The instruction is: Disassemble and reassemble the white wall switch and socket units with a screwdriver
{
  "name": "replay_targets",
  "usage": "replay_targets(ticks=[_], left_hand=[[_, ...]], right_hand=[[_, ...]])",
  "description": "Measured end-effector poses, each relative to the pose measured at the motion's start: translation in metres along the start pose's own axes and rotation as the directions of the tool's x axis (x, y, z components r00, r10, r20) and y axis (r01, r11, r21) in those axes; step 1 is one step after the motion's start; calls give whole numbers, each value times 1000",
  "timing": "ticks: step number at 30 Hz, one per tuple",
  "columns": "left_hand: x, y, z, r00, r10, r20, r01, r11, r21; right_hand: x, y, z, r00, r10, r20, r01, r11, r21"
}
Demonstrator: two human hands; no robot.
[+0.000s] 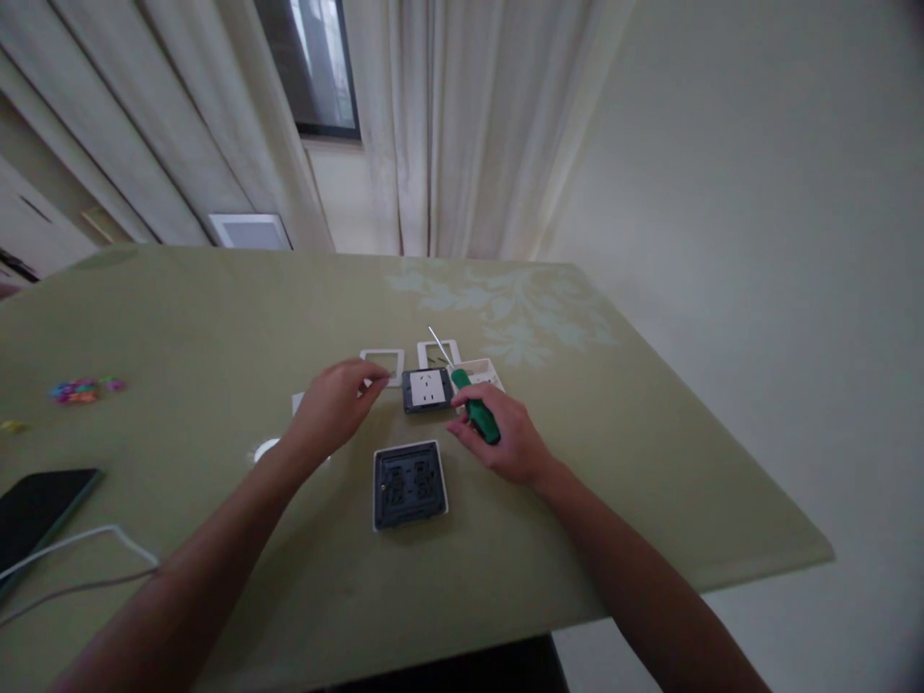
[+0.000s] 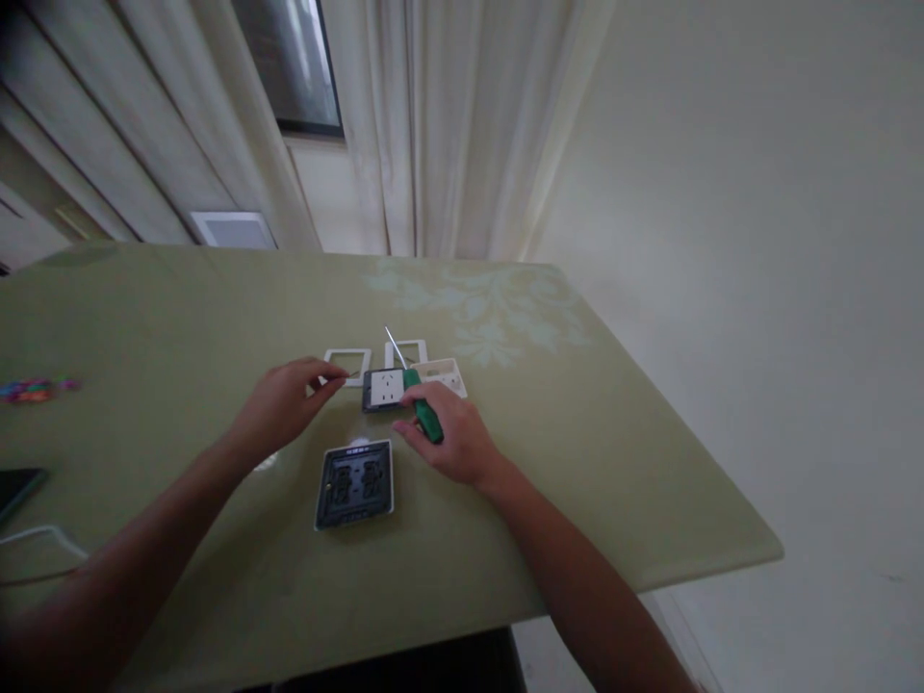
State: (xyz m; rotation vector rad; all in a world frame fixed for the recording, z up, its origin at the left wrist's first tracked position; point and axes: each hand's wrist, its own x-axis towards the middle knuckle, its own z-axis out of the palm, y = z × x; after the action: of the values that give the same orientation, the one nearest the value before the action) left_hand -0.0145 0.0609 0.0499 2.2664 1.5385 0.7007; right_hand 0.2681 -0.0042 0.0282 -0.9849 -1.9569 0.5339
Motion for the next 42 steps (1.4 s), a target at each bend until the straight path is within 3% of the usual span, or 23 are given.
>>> replay_targets(ticks=[3,7,12,17,18,20,22,28,34,42], left_hand=[[3,1,5,1000,18,6,-18,1000,-22],[-27,-1,6,990,125,69,-105,966,-236],[-76,-8,4,951,251,179,-165,904,-395],[-86,1,11,895,310,321,-184,912,-368],[-86,3,13,888,319,330,-189,909,-371],[-86,6,16,884,338,322,-202,898,-390],[-86,8,18,892,342,296,-203,888,-413],[-88,13,20,910,297,288,-147,882,-447],[-89,15,19,916,312,253,-177,879,-443],[-89,13,18,900,286,330,-123,891,-437]], right_hand=[[1,-1,-1,999,25,-32,-24,1000,6],[2,-5,-5,985,40,-168,-33,998,45],[1,-16,-16,927,-97,-363,102,995,-4],[22,-52,-26,840,-234,-490,278,960,18],[31,-62,-26,841,-252,-479,302,953,28],[50,-82,-21,913,-215,-347,251,966,63],[66,-96,-11,946,-198,-258,238,962,134],[80,-91,25,972,-226,-64,234,958,166],[77,-85,25,975,-215,-60,222,957,187],[77,-84,29,977,-211,-18,210,955,209]])
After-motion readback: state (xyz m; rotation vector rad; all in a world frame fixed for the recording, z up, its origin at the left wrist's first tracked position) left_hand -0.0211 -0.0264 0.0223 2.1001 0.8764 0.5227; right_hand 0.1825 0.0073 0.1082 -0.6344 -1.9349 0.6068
